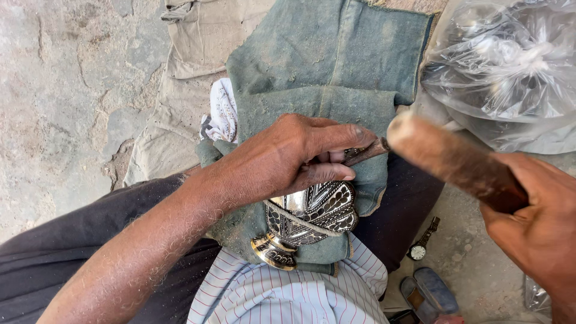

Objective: The person sits on the floor and uses a hammer and chisel to engrave patterns into a silver-colored metal object. The object is held steady on a cloth pad while the person repeatedly strikes the chisel to create decorative details.

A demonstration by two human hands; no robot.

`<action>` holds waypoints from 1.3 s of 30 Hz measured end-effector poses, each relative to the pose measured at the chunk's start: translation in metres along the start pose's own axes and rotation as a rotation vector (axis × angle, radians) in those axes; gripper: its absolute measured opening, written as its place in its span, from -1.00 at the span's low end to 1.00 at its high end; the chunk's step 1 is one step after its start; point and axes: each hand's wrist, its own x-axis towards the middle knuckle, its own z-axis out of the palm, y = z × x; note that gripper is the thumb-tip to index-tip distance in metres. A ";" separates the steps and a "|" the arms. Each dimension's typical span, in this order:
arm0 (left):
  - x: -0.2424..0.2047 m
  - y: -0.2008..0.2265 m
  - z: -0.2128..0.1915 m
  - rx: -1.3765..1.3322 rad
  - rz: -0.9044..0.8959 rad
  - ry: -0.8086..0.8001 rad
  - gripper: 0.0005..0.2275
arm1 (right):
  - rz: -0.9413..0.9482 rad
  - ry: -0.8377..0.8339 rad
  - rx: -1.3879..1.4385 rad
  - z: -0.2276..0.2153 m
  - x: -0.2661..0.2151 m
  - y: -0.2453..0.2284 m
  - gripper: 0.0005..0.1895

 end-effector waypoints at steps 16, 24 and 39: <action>0.003 -0.003 -0.003 -0.056 0.016 -0.028 -0.59 | 0.007 0.105 0.143 0.008 -0.007 0.009 -0.72; 0.004 -0.004 0.002 -0.023 0.050 -0.013 -0.66 | -0.014 0.115 0.053 0.013 -0.014 0.040 -0.67; -0.023 0.019 0.027 -0.070 -0.230 0.497 -0.77 | -0.127 -0.413 -0.691 -0.026 0.069 0.106 -0.61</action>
